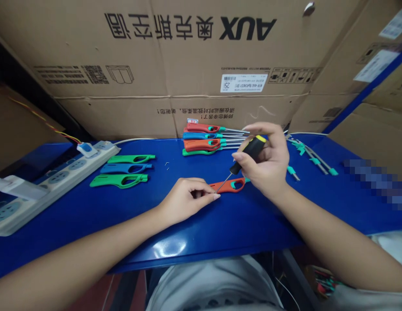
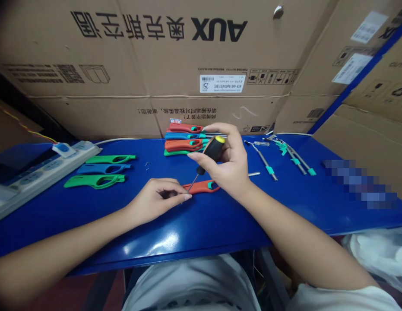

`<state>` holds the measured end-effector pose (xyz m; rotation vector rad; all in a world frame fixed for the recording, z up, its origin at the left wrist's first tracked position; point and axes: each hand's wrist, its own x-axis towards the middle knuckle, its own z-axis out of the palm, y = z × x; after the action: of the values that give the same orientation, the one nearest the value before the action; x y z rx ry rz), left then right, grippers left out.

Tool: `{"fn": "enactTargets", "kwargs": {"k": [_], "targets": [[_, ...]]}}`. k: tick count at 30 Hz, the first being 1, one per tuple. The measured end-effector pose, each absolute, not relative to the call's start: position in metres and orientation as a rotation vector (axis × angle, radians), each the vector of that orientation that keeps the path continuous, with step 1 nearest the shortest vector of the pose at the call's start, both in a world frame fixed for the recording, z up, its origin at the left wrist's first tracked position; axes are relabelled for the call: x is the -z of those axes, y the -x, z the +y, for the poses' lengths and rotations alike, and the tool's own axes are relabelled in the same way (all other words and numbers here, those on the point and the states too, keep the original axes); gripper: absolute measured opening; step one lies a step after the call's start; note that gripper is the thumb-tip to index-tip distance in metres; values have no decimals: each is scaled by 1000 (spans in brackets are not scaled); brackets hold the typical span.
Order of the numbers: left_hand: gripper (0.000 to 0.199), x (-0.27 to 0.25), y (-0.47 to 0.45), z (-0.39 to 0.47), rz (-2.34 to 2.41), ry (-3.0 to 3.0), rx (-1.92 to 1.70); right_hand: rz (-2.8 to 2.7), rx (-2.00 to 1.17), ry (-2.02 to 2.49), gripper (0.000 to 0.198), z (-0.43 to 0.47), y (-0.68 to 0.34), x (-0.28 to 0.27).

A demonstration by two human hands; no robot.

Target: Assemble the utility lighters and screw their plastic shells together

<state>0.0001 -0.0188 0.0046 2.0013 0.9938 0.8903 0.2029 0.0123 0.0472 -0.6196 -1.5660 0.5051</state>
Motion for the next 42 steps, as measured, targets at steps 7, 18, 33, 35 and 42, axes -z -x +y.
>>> {"fn": "enactTargets", "kwargs": {"k": [7,18,33,35,42], "targets": [[15,-3,0,-19,944,-2121,-819,-1979,-713,501,47,8,-212,-49],[14,-1,2,-15,932,-2159,-883,-1961,-582,601,53,5,-204,-48],[36,6,6,-13,1111,-2272,-784,-1770,-651,710,49,16,-176,-35],[39,6,5,-15,1108,-2263,-789,-1763,-650,712,48,15,-177,-32],[42,7,4,-15,1103,-2238,-808,-1722,-619,740,46,11,-180,-33]]}}
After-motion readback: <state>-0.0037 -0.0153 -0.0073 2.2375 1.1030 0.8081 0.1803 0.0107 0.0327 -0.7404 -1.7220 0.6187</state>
